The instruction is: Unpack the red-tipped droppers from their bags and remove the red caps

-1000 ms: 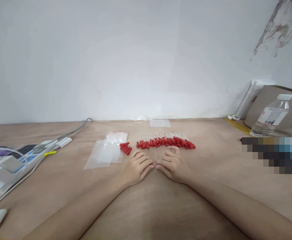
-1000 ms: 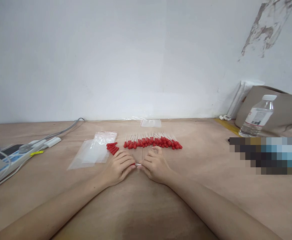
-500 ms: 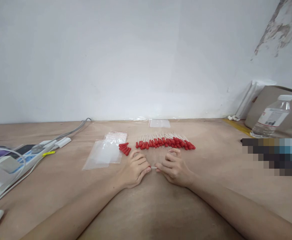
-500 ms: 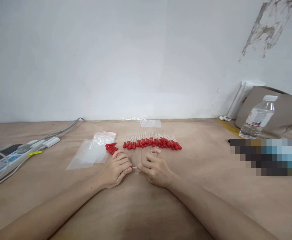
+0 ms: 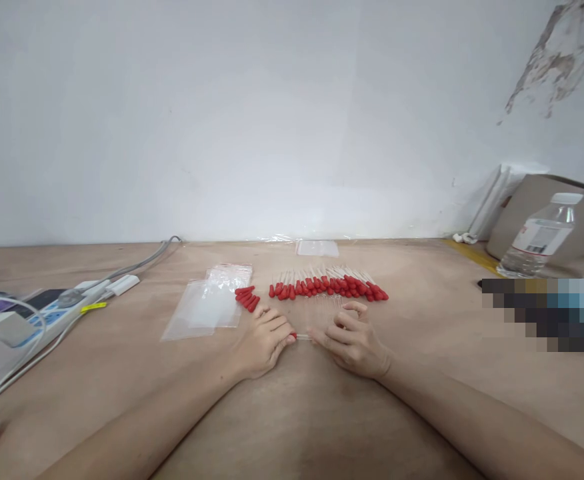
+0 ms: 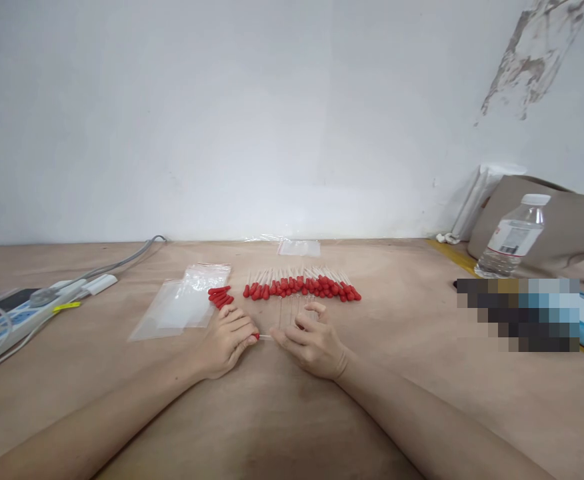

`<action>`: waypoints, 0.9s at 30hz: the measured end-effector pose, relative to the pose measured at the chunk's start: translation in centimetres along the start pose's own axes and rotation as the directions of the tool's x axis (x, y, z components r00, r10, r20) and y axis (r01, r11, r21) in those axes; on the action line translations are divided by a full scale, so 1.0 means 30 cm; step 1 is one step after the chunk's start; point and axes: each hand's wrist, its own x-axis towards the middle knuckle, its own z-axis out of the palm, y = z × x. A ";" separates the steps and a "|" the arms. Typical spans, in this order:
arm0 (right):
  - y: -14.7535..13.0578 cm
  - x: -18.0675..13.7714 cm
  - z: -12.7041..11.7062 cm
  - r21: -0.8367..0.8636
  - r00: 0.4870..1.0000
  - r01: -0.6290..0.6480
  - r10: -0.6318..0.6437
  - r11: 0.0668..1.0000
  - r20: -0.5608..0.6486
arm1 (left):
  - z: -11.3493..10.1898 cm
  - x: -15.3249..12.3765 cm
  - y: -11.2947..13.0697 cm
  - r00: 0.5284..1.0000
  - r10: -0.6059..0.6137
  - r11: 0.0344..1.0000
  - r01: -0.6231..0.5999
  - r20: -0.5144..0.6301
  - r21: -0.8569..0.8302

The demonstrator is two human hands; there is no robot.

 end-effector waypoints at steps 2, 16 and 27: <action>0.015 -0.009 -0.005 -0.002 0.997 -0.072 0.072 0.997 -0.001 | 0.002 -0.013 -0.024 0.996 -0.082 0.997 0.081 -0.039 -0.014; 0.053 0.090 0.043 -0.056 0.796 -0.573 0.571 0.818 0.199 | -0.113 0.035 -0.378 0.682 -0.731 0.682 0.731 -0.038 -0.004; 0.007 0.089 0.070 -0.037 0.876 -0.433 0.431 0.900 0.215 | -0.117 0.094 -0.327 0.770 -0.628 0.752 0.638 -0.116 0.168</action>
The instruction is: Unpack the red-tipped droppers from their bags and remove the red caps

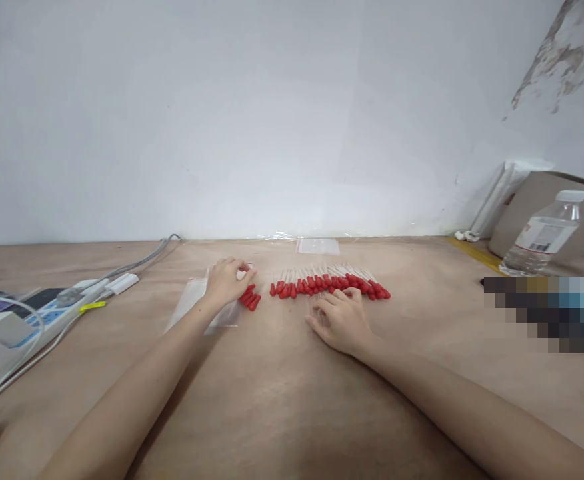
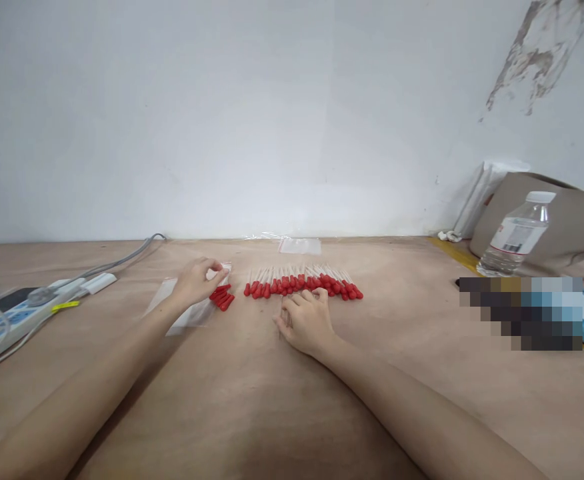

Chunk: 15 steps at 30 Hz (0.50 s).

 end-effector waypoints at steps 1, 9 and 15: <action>-0.002 -0.003 -0.005 0.012 1.000 0.009 -0.009 1.000 0.010 | 0.001 -0.004 0.023 0.997 0.075 0.997 -0.075 0.012 0.014; 0.004 -0.016 -0.018 0.015 0.997 0.055 -0.056 0.998 0.051 | 0.052 -0.011 0.095 0.946 0.257 0.962 -0.269 0.198 0.038; 0.004 -0.018 -0.017 0.057 1.000 0.003 -0.004 0.998 0.008 | 0.073 -0.008 0.088 0.970 0.193 0.980 -0.198 0.151 0.024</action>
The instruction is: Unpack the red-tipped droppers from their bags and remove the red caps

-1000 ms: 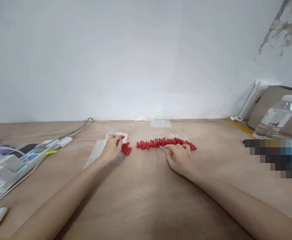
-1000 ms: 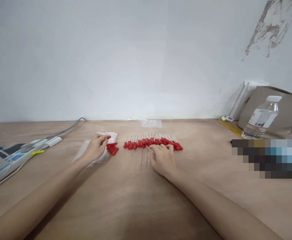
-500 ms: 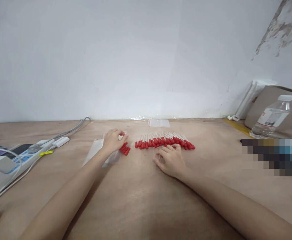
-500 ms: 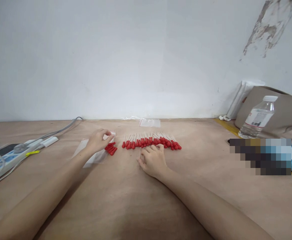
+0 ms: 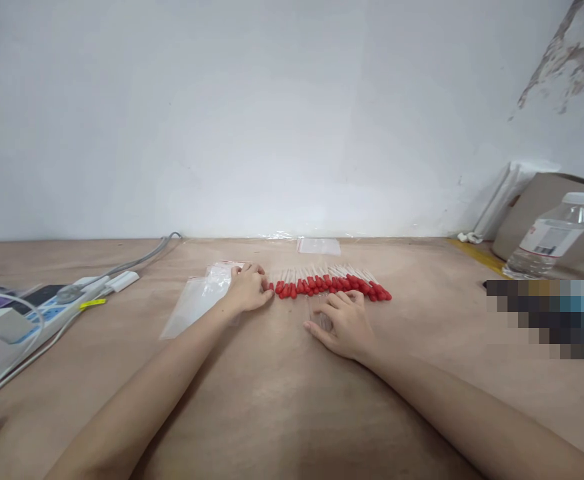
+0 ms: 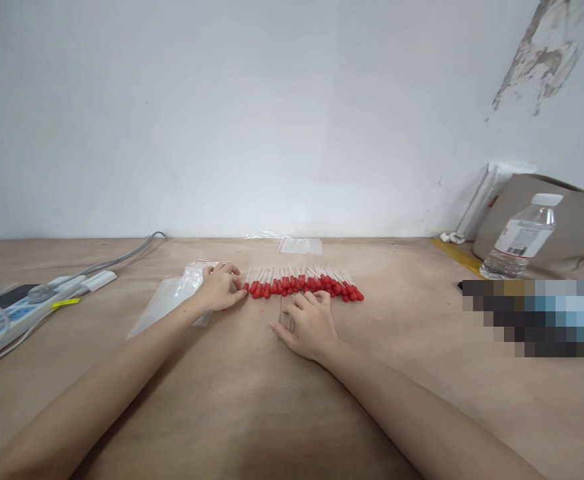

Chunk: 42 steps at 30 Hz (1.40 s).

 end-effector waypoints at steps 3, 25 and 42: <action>0.005 -0.005 -0.003 0.056 0.999 -0.036 0.038 0.998 -0.030 | -0.007 -0.013 0.008 0.986 -0.115 0.993 0.112 -0.124 -0.033; 0.027 -0.036 -0.003 0.007 0.959 0.276 -0.275 0.961 -0.063 | 0.039 -0.272 0.132 0.823 0.388 0.818 -0.515 -0.416 -0.255; 0.004 -0.034 -0.002 0.020 0.923 0.374 -0.370 0.927 -0.102 | 0.014 -0.237 0.182 0.837 0.501 0.807 -0.543 -0.219 -0.229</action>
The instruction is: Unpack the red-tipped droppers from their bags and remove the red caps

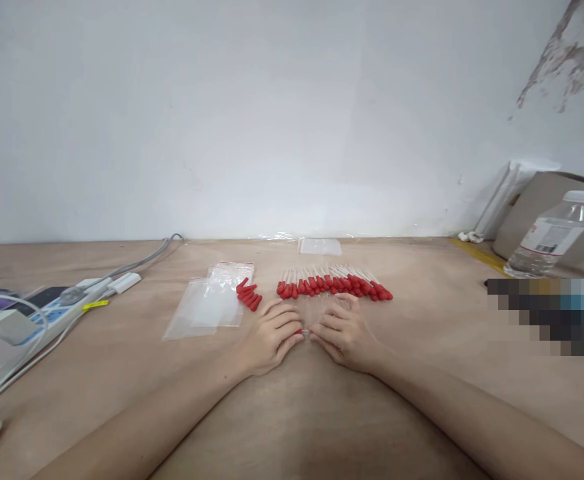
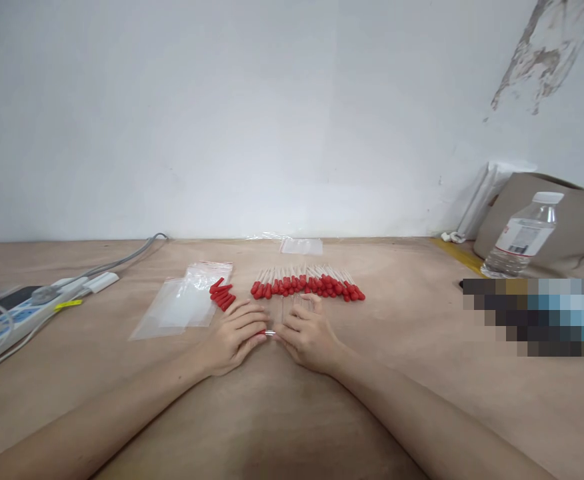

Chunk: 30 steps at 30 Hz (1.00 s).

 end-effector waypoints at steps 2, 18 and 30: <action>0.000 -0.002 -0.003 -0.022 1.000 0.018 -0.018 1.000 0.001 | -0.007 0.001 0.004 0.999 -0.007 1.000 0.007 0.032 0.029; 0.001 -0.024 -0.038 -0.094 0.958 0.268 -0.276 0.959 -0.082 | -0.026 -0.012 0.010 0.995 0.023 1.000 -0.022 0.101 -0.018; 0.036 -0.068 -0.055 -0.046 0.990 0.116 -0.120 0.992 -0.079 | -0.020 -0.055 -0.006 0.989 -0.133 0.988 0.137 0.060 -0.066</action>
